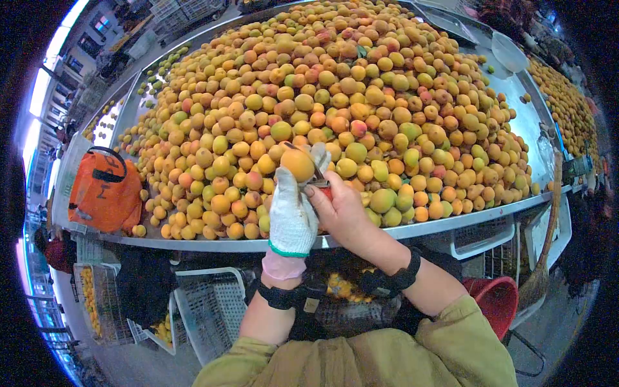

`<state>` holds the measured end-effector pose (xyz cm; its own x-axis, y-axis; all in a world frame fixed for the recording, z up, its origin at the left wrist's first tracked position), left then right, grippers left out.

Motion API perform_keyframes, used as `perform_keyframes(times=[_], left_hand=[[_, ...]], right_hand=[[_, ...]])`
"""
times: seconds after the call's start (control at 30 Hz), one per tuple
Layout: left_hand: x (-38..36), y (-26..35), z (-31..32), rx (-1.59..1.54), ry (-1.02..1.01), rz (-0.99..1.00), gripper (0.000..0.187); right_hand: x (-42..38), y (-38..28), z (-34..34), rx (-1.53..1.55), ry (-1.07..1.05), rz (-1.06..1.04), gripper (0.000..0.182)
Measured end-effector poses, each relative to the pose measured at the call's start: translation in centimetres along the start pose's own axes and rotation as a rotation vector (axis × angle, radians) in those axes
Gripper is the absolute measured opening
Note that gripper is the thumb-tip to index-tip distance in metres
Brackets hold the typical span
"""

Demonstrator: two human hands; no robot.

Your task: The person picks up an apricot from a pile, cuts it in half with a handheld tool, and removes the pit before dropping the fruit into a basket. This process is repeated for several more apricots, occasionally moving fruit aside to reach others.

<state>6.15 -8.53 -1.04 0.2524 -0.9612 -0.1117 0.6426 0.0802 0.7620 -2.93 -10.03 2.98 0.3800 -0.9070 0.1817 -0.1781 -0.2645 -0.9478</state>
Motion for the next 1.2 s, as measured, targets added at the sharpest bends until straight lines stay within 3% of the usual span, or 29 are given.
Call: perform_keyframes(times=[0.17,0.3,0.33,0.37,0.43,0.5,0.57,0.6,0.63,0.73,0.83,0.9,0.93,1.0,1.03,1.1,1.17,1.2], left_hand=[[-0.5,0.8,0.9,0.116,-0.064,-0.011,0.051],[-0.6,2.9,2.0,0.121,-0.171,0.079,0.05],[0.0,4.0,1.1,0.438,-0.16,0.154,0.053],[0.0,4.7,0.3,0.438,-0.156,0.152,0.053],[-0.7,5.9,2.2,0.792,-0.293,0.117,0.04],[-0.8,4.7,2.5,0.659,-0.321,0.069,0.04],[-0.8,2.5,1.0,-0.059,-0.021,0.032,0.041],[-0.6,0.2,-0.2,-0.141,-0.016,0.043,0.044],[-0.3,-1.0,-0.8,-0.195,0.063,-0.017,0.044],[-0.3,-0.5,-0.7,-0.332,0.023,-0.111,0.048],[-0.5,5.1,0.9,0.46,-0.241,0.092,0.049],[0.1,4.6,0.5,0.875,-0.362,-0.079,0.043],[-0.1,4.0,0.8,0.877,-0.362,-0.079,0.043],[-0.2,3.2,-0.5,0.255,-0.056,0.06,0.044],[-0.5,1.6,-1.7,0.238,0.041,0.133,0.047],[-0.3,-2.9,-1.7,-0.43,0.136,-0.134,0.043],[-0.8,-2.1,-1.2,-0.331,0.129,-0.077,0.043],[-1.1,-0.4,-0.7,-0.1,0.102,0.034,0.042]], right_hand=[[-0.4,1.7,0.2,0.246,-0.046,0.125,0.025],[0.1,0.5,-0.5,0.148,-0.117,0.069,0.025],[0.2,0.4,-0.5,0.13,-0.169,0.068,0.026],[0.2,0.4,-0.5,0.113,-0.224,0.07,0.027],[0.4,0.6,-0.6,0.125,-0.289,0.095,0.027],[0.6,-0.5,-1.0,0.03,-0.296,0.003,0.027],[0.2,0.7,-0.1,0.113,-0.238,0.085,0.027],[-0.1,2.1,0.6,0.197,-0.181,0.169,0.027],[0.0,1.9,0.7,0.177,-0.055,0.028,0.027],[0.1,2.2,0.1,0.133,-0.157,0.151,0.026],[0.8,-0.7,-1.1,0.034,-0.253,-0.004,0.024],[0.7,-0.2,-0.4,-0.13,-0.386,-0.067,0.024],[0.8,0.1,-0.4,-0.131,-0.371,-0.095,0.024],[0.7,0.7,0.2,-0.07,-0.313,-0.045,0.025],[0.6,1.2,0.3,-0.01,-0.257,0.004,0.025],[0.0,2.3,1.1,-0.011,-0.18,0.008,0.025],[-0.1,2.5,0.9,-0.013,-0.104,0.012,0.026],[0.0,2.2,0.6,0.123,-0.085,0.048,0.025]])
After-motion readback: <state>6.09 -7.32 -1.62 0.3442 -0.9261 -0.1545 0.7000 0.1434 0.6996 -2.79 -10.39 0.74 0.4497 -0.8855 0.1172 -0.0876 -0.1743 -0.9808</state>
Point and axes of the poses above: each hand's wrist, its own x-axis towards the middle knuckle, its own z-axis out of the palm, y = z × x, the point moved 10 cm from there along x, towards the middle knuckle
